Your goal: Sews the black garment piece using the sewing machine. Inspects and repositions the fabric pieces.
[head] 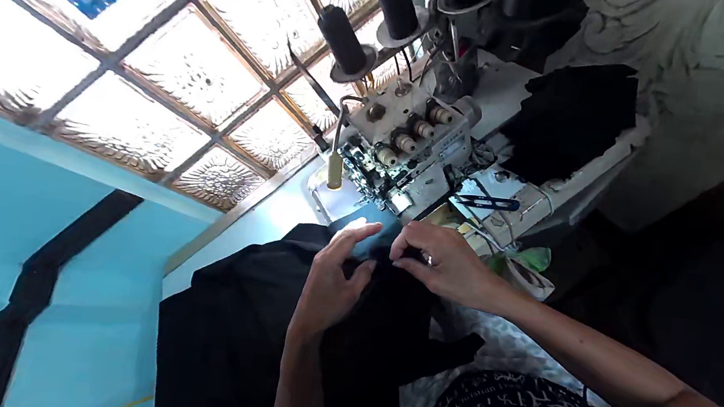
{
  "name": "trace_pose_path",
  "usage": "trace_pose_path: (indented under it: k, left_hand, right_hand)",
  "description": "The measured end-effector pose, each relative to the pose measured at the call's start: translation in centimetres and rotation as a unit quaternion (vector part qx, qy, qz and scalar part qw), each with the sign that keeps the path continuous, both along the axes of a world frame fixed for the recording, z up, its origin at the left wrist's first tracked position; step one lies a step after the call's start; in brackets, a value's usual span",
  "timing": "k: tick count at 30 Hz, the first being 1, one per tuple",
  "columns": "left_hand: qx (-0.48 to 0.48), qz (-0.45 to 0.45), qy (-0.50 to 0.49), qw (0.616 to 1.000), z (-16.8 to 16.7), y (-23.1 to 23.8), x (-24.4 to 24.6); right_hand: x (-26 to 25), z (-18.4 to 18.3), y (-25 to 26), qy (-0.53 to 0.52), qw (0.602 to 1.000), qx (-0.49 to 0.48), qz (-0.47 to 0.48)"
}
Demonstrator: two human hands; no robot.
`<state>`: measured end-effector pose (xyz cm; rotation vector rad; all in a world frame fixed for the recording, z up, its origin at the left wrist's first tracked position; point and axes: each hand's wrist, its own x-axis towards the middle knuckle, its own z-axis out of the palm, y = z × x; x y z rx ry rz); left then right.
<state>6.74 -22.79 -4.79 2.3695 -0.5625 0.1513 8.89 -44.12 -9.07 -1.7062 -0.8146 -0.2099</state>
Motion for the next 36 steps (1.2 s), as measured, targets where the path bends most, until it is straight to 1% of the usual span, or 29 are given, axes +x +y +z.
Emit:
trace_pose_path:
  k: [1,3,4,6,8,9,11,14,16,17,18,20,22,23,25,27,28,30,32,34,36]
  left_hand:
    - [0.013,-0.008,0.003,1.000,-0.1,-0.3,0.0]
    - [0.035,0.008,-0.007,0.999,-0.5,-1.0,-0.1]
    - [0.047,0.022,-0.029,0.998,-0.9,-1.2,0.0]
    - [0.062,0.051,-0.105,0.991,-2.1,-1.5,0.3]
    - [0.086,0.073,-0.172,0.979,-3.3,-1.6,0.7]
    - [0.092,0.080,-0.189,0.974,-3.6,-1.7,0.8]
    - [0.091,0.089,-0.212,0.969,-4.1,-2.3,0.9]
    - [0.069,0.081,-0.234,0.966,-4.4,-3.3,1.1]
    - [0.034,0.077,-0.223,0.971,-4.4,-4.0,1.0]
    - [0.009,0.081,-0.207,0.975,-4.2,-4.3,0.7]
    - [-0.012,0.088,-0.193,0.977,-3.9,-4.5,0.3]
    - [-0.031,0.096,-0.185,0.978,-2.4,-4.5,-0.7]
    - [-0.031,0.094,-0.210,0.973,-0.3,-3.9,-1.8]
    - [-0.031,0.097,-0.229,0.968,0.9,-3.4,-2.1]
    - [-0.025,0.123,-0.265,0.956,2.5,-2.2,-1.8]
    - [-0.004,0.170,-0.281,0.945,2.5,-1.4,0.0]
    - [0.017,0.190,-0.256,0.948,1.8,-1.2,1.1]
    - [0.050,0.212,-0.174,0.960,-1.2,-0.5,3.7]
    - [0.069,0.194,-0.130,0.970,-4.7,0.5,5.3]
    - [0.081,0.181,-0.111,0.974,-6.2,1.1,5.8]
    - [0.083,0.181,-0.103,0.975,-6.3,1.2,5.5]
  right_hand:
    - [-0.1,0.2,-0.3,-0.030,0.999,-0.013,-0.013]
    - [-0.2,0.6,-0.8,-0.065,0.996,-0.035,-0.047]
    - [-0.3,0.9,-1.1,-0.070,0.995,-0.040,-0.062]
    - [-0.2,1.1,-1.2,-0.067,0.993,-0.030,-0.090]
    - [0.1,0.9,-1.2,-0.038,0.994,0.002,-0.101]
    - [0.2,0.7,-1.3,-0.011,0.995,0.017,-0.095]
    - [0.2,0.6,-1.4,0.044,0.994,0.048,-0.084]
    - [0.4,0.0,-1.2,0.098,0.987,0.098,-0.077]
    - [0.8,-1.2,-0.6,0.144,0.978,0.141,-0.046]
    - [1.0,-1.9,-0.5,0.174,0.974,0.144,-0.011]
    - [1.0,-2.6,-0.5,0.216,0.967,0.129,0.034]
    - [0.5,-3.6,-0.6,0.283,0.949,0.067,0.119]
    - [-0.6,-4.0,-1.0,0.295,0.937,0.027,0.185]
    - [-1.1,-3.7,-1.3,0.302,0.929,0.036,0.211]
    - [-2.1,-2.8,-1.7,0.293,0.913,0.103,0.263]
    - [-2.6,-2.1,-1.6,0.268,0.905,0.164,0.286]
    - [-2.6,-2.1,-1.3,0.263,0.910,0.169,0.271]
    - [-2.6,-3.6,-0.8,0.297,0.928,0.117,0.192]
    - [-2.3,-6.1,-0.7,0.362,0.925,0.022,0.113]
    - [-2.4,-7.7,-1.1,0.370,0.924,-0.051,0.081]
    - [-3.1,-8.3,-1.8,0.337,0.932,-0.104,0.078]
